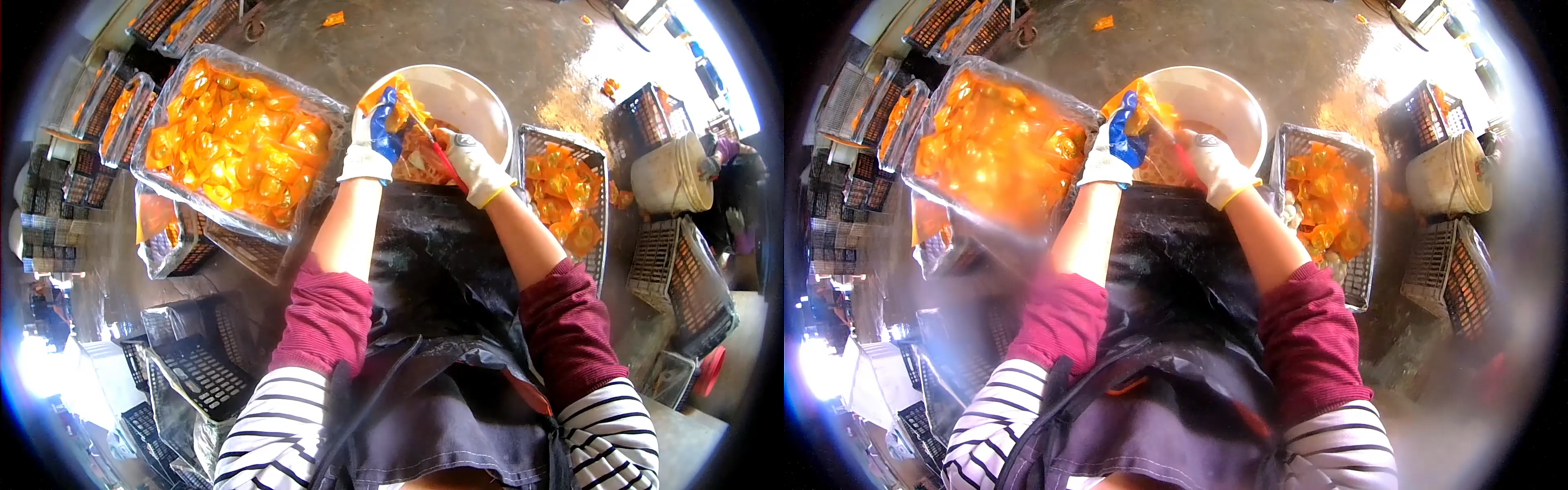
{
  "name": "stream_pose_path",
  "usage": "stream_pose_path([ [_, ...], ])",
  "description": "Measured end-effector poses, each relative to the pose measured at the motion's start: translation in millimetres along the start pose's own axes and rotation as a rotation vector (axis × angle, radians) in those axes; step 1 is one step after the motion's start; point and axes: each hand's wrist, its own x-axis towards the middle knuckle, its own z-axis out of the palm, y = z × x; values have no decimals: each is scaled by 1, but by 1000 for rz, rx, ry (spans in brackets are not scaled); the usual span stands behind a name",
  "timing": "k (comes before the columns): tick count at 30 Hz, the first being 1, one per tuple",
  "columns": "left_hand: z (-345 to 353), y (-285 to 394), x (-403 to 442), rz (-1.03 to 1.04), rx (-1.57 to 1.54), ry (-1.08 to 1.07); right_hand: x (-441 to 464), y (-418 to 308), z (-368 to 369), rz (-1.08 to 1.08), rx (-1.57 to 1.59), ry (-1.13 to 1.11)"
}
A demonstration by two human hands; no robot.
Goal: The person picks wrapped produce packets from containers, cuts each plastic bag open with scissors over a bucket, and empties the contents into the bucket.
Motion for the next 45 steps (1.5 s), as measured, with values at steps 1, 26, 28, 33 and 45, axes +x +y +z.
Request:
stream_pose_path([
  [1, 3, 2, -4, 3, 42, 41, 1, 1, 1, 26, 54, 5],
  [26, -6, -8, 13, 449, 543, -158, -12, -20, -4, -36, 357, -21],
  [28, -7, -7, 16, 435, 468, -237, -15, -20, -9, -59, 501, -58],
  [33, -16, -9, 28, 106, 371, -236, -15, -20, -9, -195, 438, 225],
  [45, -18, 28, -3, 141, 145, -149, -12, 7, -61, -307, 1250, 754],
])
